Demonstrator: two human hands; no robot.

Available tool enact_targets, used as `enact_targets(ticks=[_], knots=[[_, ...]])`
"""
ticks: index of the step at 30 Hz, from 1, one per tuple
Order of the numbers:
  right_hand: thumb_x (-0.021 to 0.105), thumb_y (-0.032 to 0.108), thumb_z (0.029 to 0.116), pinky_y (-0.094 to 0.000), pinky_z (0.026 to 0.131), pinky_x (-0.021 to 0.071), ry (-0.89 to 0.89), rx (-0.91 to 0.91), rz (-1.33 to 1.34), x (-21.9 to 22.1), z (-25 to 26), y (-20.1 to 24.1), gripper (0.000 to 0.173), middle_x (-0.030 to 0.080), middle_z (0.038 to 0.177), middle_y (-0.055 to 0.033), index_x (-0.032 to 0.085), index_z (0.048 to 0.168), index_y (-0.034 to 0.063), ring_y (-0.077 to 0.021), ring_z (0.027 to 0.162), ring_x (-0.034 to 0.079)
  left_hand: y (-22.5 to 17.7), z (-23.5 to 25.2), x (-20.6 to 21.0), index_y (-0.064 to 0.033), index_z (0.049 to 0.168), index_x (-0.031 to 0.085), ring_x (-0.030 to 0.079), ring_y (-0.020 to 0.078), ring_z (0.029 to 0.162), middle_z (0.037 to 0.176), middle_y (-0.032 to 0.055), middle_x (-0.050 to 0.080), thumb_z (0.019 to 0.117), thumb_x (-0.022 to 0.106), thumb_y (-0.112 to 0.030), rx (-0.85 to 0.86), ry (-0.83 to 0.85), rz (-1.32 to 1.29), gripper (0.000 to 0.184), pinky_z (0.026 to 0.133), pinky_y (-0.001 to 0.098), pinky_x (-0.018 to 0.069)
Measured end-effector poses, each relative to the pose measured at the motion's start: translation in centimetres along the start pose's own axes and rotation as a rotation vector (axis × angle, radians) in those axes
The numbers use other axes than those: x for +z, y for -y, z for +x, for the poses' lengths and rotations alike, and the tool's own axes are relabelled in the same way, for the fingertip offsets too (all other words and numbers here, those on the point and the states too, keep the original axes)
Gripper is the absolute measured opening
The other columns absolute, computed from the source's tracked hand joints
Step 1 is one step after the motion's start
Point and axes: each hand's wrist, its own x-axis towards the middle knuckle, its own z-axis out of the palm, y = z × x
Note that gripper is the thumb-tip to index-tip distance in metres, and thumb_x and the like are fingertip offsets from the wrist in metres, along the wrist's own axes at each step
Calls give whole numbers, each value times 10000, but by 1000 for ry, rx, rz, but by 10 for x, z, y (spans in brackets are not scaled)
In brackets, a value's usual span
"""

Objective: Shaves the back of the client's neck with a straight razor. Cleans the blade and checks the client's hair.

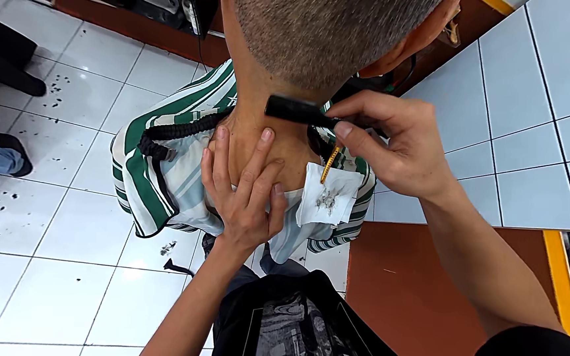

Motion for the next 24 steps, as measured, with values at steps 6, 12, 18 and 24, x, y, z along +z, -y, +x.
enact_targets(ticks=[6,12,18,24], knots=[[519,130,1005,-121,752,518,180,68,12,-6,-4,-15,239,708,963,10,720,1102,46,47,859,634,-2,-3,0,-113,1126,651,291,332,1530,1459,82,594,1038,439,-227,50,-4,24,257,1247,584,99],[539,162,990,-101,724,497,194,72,49,-4,8,-20,217,688,876,61,737,1047,94,78,794,607,3,-2,1,-133,1152,643,266,351,1538,1465,88,591,1052,383,-265,75,27,76,309,1243,570,91],[536,194,998,-163,757,495,194,125,3,1,9,-16,220,691,914,59,739,1050,131,41,843,610,5,-1,-1,-145,1209,621,240,346,1546,1507,90,549,1064,354,-314,82,40,86,348,1250,554,87],[525,185,994,-172,776,498,139,106,2,-2,9,-18,231,693,921,44,736,1057,114,33,861,614,4,1,-2,-137,1209,624,245,356,1543,1532,99,521,1068,362,-315,93,51,82,346,1247,562,111]])
